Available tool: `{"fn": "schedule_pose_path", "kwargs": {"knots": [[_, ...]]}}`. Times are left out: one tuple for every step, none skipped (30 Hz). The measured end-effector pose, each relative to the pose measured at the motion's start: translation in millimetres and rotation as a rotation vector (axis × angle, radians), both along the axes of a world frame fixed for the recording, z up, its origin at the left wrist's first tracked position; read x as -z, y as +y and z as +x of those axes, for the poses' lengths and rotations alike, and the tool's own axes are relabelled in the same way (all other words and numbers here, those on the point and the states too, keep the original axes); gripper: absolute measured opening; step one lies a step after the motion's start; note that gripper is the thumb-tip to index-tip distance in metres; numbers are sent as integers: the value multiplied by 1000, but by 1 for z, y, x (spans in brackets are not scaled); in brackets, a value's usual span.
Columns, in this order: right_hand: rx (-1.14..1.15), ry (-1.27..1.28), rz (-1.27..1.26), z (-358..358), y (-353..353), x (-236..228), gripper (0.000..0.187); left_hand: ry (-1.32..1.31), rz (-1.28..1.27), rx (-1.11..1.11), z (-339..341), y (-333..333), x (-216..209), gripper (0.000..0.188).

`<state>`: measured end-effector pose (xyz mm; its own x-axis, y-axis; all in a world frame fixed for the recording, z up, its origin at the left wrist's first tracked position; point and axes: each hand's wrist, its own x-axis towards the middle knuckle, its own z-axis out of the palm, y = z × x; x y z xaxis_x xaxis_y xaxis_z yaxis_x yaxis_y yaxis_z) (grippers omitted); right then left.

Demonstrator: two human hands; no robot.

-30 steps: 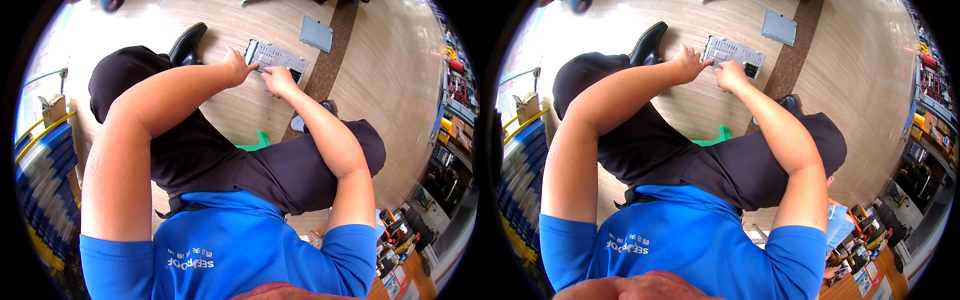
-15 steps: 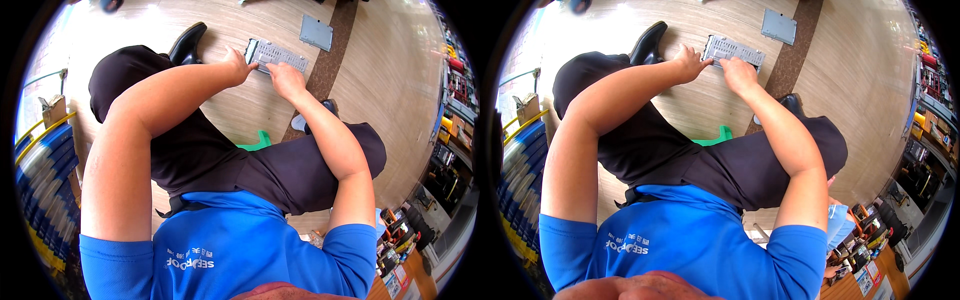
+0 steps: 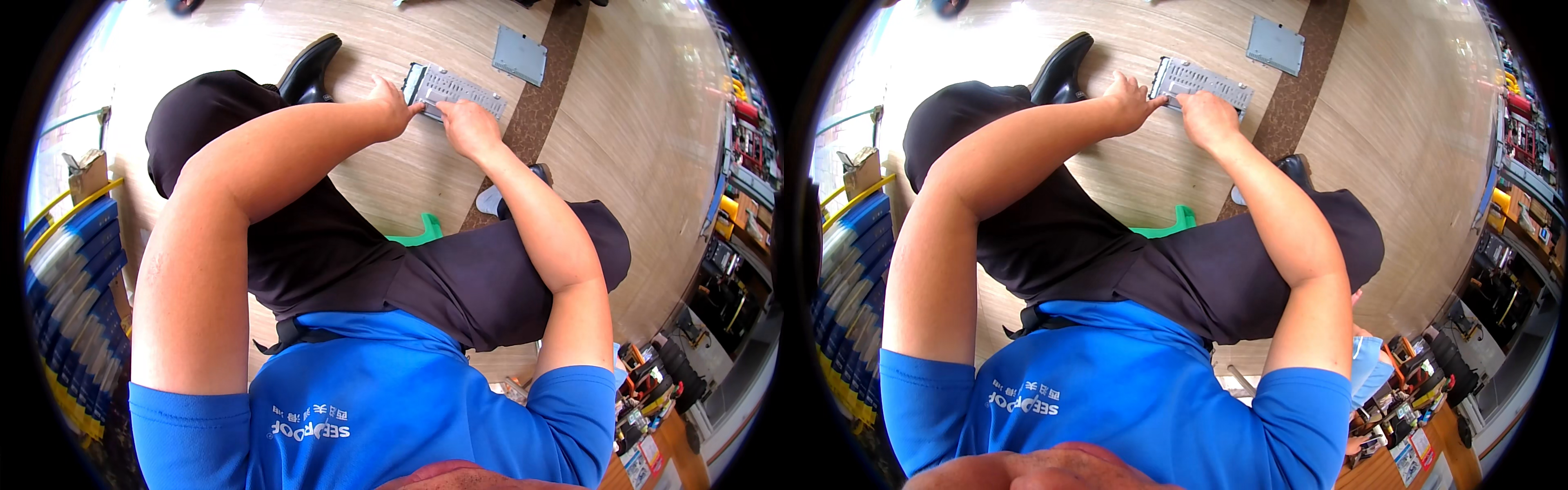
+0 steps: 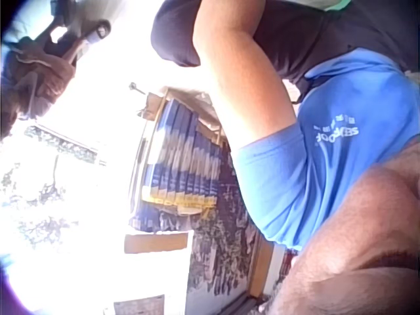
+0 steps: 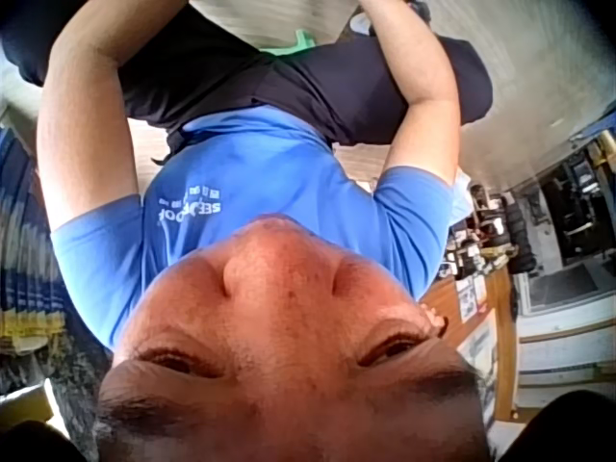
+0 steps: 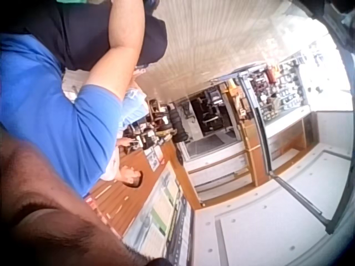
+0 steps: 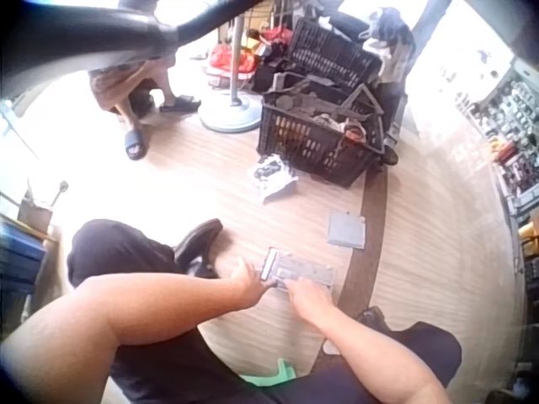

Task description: The person removes screws from the metal casing of a car radio head unit using a screwdriver while holding the device on their lap.

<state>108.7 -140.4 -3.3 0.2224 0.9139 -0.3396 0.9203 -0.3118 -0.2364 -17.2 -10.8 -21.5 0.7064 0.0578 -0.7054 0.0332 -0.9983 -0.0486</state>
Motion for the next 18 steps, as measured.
{"fn": "schedule_pose_path", "kwargs": {"knots": [[6,5,22,0,-1,1,25,-7,1,6,0,0,1,64],[6,5,21,1,-1,1,25,-6,0,6,0,0,1,64],[12,14,28,1,-1,2,25,-10,1,10,0,1,1,64],[18,22,35,0,-1,2,24,-13,2,14,0,1,1,63],[17,23,34,0,-1,1,24,-12,1,13,0,1,1,63],[19,35,21,0,0,-1,24,-11,1,10,0,1,1,63],[21,47,8,-1,1,-2,24,-9,1,8,0,1,1,63],[20,47,8,-1,1,-3,24,-9,1,7,0,1,1,63],[24,64,-5,-2,2,-3,24,-11,4,8,-1,1,2,63],[28,81,-18,-3,2,-4,24,-12,7,9,-1,1,2,63],[28,81,-20,-3,3,-5,24,-12,4,9,0,1,3,63],[47,87,-77,-3,5,-6,22,-11,0,9,0,1,3,63],[66,94,-134,-4,6,-8,24,-10,-4,9,0,0,3,63],[65,94,-133,-6,7,-8,24,-10,-3,8,0,1,4,63],[61,76,-145,-8,7,-8,23,-11,1,8,0,1,5,63],[57,58,-157,-9,8,-9,23,-12,4,7,-1,1,6,64],[57,59,-157,-11,8,-9,23,-11,4,7,-1,1,6,64],[32,22,-167,-12,8,-10,22,-8,9,14,-1,1,6,64]]}}
